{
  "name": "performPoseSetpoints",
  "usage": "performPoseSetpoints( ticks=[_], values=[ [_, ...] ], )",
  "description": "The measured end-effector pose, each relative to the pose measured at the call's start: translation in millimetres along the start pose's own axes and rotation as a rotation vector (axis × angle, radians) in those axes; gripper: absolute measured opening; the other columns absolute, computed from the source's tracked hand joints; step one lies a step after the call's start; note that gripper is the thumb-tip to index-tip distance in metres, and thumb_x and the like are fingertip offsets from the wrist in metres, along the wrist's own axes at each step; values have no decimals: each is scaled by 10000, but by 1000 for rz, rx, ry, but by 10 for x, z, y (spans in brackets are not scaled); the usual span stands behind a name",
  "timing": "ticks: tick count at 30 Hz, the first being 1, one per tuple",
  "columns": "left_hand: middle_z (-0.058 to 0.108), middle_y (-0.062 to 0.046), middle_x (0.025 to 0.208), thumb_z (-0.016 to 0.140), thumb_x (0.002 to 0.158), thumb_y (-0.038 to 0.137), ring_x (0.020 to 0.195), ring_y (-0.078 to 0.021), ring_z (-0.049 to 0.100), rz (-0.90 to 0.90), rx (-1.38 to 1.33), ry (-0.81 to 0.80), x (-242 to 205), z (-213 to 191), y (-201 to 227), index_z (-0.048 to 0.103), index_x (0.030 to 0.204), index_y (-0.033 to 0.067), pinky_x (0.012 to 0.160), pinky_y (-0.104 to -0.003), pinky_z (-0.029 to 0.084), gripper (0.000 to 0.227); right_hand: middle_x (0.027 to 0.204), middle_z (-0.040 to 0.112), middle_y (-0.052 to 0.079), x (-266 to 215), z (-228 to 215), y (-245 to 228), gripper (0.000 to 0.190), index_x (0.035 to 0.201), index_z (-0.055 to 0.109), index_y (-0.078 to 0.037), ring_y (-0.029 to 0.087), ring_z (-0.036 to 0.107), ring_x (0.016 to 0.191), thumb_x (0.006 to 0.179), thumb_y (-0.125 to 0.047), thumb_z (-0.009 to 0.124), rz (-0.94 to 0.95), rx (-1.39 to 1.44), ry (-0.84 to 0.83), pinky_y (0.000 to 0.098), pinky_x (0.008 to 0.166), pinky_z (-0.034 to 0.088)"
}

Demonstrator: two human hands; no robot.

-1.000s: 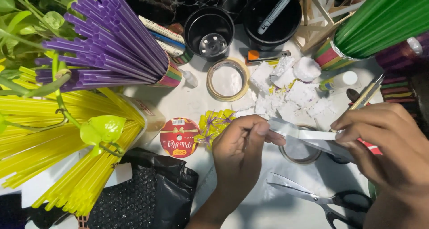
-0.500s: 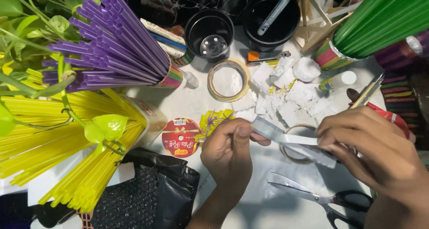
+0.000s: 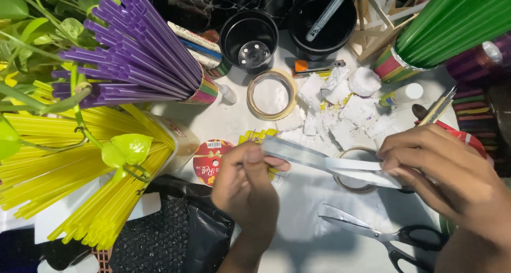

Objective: The person is refining the decoration on a small pot by cutting double-sided tape and applying silver metallic strips over existing floral decorations.

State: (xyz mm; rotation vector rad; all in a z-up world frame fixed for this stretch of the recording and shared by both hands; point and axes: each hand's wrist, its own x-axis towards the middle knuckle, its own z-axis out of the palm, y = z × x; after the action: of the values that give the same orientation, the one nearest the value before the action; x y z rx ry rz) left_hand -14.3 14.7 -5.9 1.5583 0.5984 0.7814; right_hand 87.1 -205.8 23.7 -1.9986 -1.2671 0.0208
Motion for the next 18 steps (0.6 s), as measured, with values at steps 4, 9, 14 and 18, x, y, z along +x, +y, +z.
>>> performPoseSetpoints(
  ticks=[4,9,14,18],
  values=[
    [686,-118,601,540,1018,223,531,-172,700,-94,18,101,103,-94,54,590,940,26,603,-272,570,217,999,669,151,-50,-31,19,92,1009,609,-11,264,659,894,949,-54,553,32,-33,7,374,821,494],
    [622,-133,616,585,1032,175,472,-181,618,38,-165,266,194,-124,-5,588,914,4,532,-256,567,208,1011,676,112,-90,-93,26,123,1027,634,-26,231,629,854,961,-83,547,134,-37,4,342,840,475],
    [495,-90,593,558,1050,257,474,-155,516,135,-172,339,236,-130,71,503,839,44,457,-271,508,304,1054,710,97,-527,-159,386,174,1124,633,-48,256,690,988,1003,-131,541,266,-189,-36,421,964,490],
    [481,-70,613,546,1062,235,492,-145,498,173,-204,330,223,-146,51,502,857,51,460,-263,485,279,641,659,16,-1618,-25,2207,318,766,665,-114,135,589,479,1012,-262,529,527,-225,-130,276,524,454]
  ],
)
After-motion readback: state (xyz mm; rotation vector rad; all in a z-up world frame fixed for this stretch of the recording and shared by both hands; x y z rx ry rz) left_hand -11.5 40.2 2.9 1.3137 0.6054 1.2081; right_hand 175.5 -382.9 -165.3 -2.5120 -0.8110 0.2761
